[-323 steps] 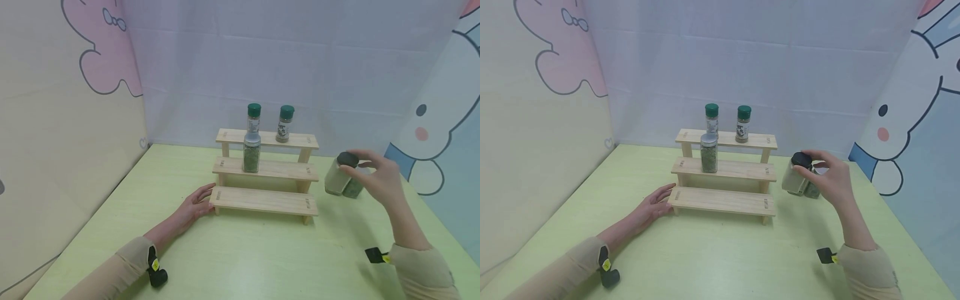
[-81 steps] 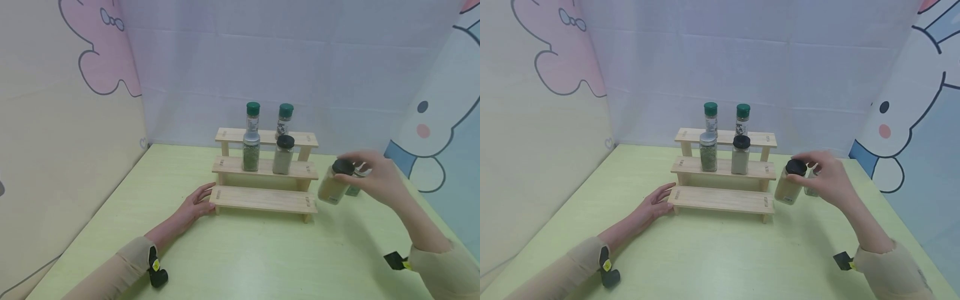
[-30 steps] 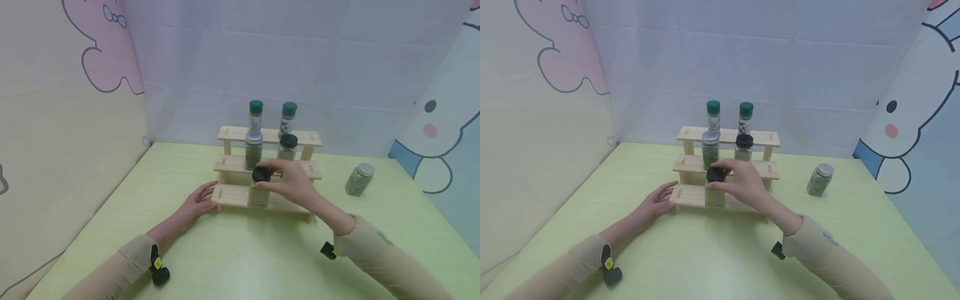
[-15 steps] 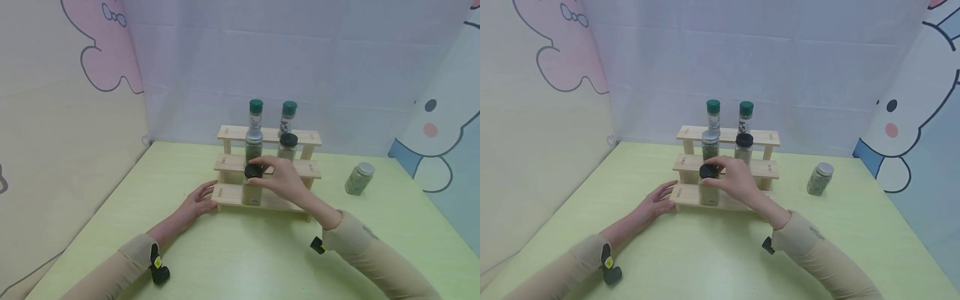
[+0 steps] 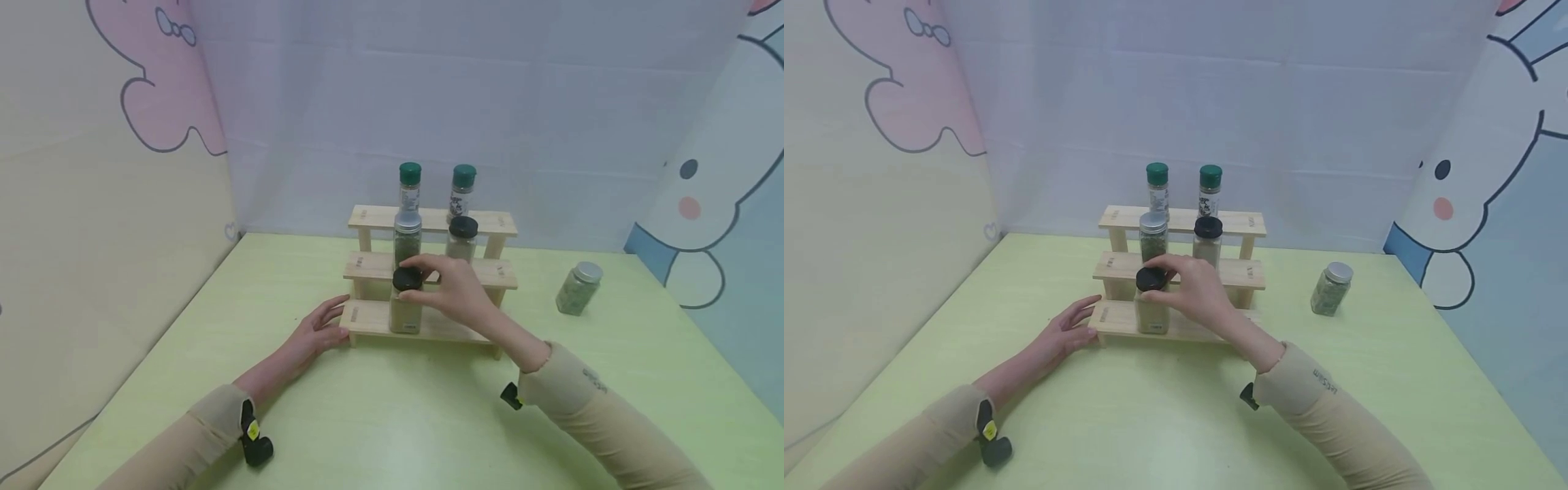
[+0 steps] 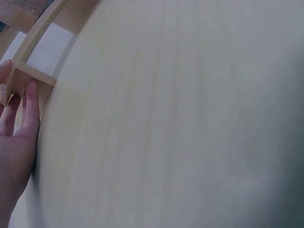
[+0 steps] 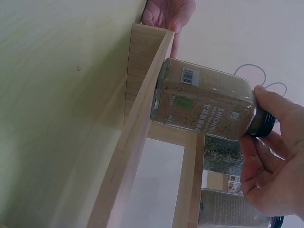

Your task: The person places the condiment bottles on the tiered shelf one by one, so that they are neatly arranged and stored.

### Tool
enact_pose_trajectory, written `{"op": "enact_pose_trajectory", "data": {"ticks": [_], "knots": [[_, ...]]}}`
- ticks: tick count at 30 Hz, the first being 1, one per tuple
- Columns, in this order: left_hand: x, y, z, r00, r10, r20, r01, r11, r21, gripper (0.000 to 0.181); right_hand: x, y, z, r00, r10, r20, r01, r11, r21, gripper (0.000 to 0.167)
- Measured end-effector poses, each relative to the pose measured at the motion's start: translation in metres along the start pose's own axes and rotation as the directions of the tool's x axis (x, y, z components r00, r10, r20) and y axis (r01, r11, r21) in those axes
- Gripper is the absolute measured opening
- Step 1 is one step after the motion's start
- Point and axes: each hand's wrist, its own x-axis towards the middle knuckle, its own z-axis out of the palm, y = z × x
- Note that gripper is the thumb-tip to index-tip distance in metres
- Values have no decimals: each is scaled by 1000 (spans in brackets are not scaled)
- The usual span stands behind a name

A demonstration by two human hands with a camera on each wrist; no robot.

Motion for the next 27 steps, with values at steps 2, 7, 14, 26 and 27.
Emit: {"op": "enact_pose_trajectory", "data": {"ticks": [2,7,14,26,27], "knots": [[0,-1,0,1000,-1,-1,1,1000,-4,70,0,0,1,1000,11,2,-11,1000,2,47],[1,-1,0,1000,-9,-9,9,1000,-10,70,-1,-1,2,1000,24,-1,-24,1000,2,48],[1,0,0,1000,-3,-2,3,1000,-23,69,-1,1,4,1000,18,-12,-18,1000,1,49],[1,0,0,1000,-13,-2,13,1000,-17,71,-1,1,5,1000,12,-16,-12,1000,16,48],[1,0,0,1000,-13,-3,13,1000,-17,70,-1,1,4,1000,14,-15,-14,1000,16,48]]}}
